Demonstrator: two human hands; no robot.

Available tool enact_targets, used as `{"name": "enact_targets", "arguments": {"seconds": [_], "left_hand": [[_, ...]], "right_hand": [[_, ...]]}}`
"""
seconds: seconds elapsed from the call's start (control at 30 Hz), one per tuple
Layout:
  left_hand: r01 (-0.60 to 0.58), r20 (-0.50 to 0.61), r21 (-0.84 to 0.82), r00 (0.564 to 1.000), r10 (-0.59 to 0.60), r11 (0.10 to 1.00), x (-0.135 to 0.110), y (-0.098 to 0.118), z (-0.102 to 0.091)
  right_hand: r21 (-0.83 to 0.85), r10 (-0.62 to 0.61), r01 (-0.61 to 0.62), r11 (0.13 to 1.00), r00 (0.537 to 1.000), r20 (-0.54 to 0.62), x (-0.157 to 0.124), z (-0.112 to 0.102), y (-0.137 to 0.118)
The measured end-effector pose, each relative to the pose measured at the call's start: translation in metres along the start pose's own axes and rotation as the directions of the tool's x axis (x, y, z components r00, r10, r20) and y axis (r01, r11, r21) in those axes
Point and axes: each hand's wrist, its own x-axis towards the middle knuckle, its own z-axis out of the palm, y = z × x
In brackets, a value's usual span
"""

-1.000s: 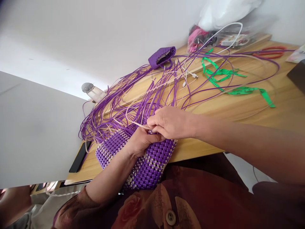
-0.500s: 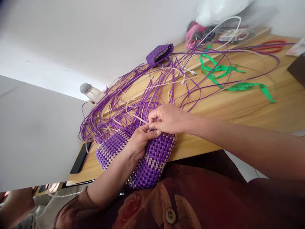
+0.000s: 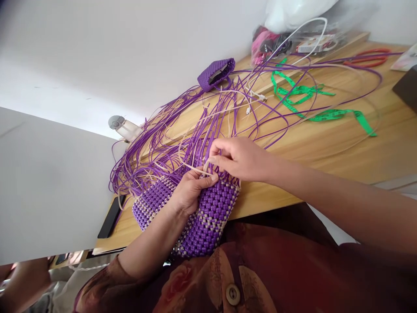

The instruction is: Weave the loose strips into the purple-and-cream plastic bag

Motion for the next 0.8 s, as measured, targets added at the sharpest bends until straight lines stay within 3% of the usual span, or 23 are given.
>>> {"name": "enact_targets", "arguments": {"seconds": [0.07, 0.2, 0.27, 0.33, 0.4, 0.47, 0.57, 0.8], "left_hand": [[-0.017, -0.027, 0.027, 0.999, 0.018, 0.999, 0.0, 0.0, 0.0], [-0.065, -0.052, 0.057, 0.996, 0.068, 0.996, 0.0, 0.0, 0.001], [-0.082, -0.052, 0.06, 0.995, 0.085, 0.995, 0.0, 0.0, 0.002], [-0.099, -0.044, 0.067, 0.994, 0.102, 0.993, 0.0, 0.0, 0.002], [-0.106, -0.035, 0.077, 0.993, 0.109, 0.991, 0.001, 0.0, 0.002], [-0.11, -0.028, 0.082, 0.993, 0.112, 0.991, 0.001, -0.001, 0.001], [-0.138, -0.034, 0.113, 0.989, 0.143, 0.984, 0.002, -0.003, 0.0], [-0.249, -0.048, 0.199, 0.963, 0.264, 0.948, 0.004, -0.006, 0.0]], "right_hand": [[-0.049, 0.014, -0.02, 0.999, 0.994, -0.109, -0.015, -0.004, 0.001], [-0.248, -0.134, 0.051, 0.967, 0.936, -0.327, -0.044, 0.002, 0.001], [-0.22, -0.071, 0.004, 0.976, 0.953, -0.296, -0.049, 0.009, 0.001], [-0.026, 0.138, -0.146, 0.989, 0.97, -0.201, -0.047, 0.017, 0.003], [0.218, 0.315, -0.289, 0.932, 0.944, -0.096, -0.039, 0.024, 0.005], [0.416, 0.403, -0.358, 0.836, 0.915, -0.023, -0.031, 0.028, 0.008], [0.554, 0.471, -0.411, 0.724, 0.881, 0.037, -0.025, 0.033, 0.009], [0.628, 0.435, -0.339, 0.7, 0.9, 0.0, -0.029, 0.04, 0.012]]}}
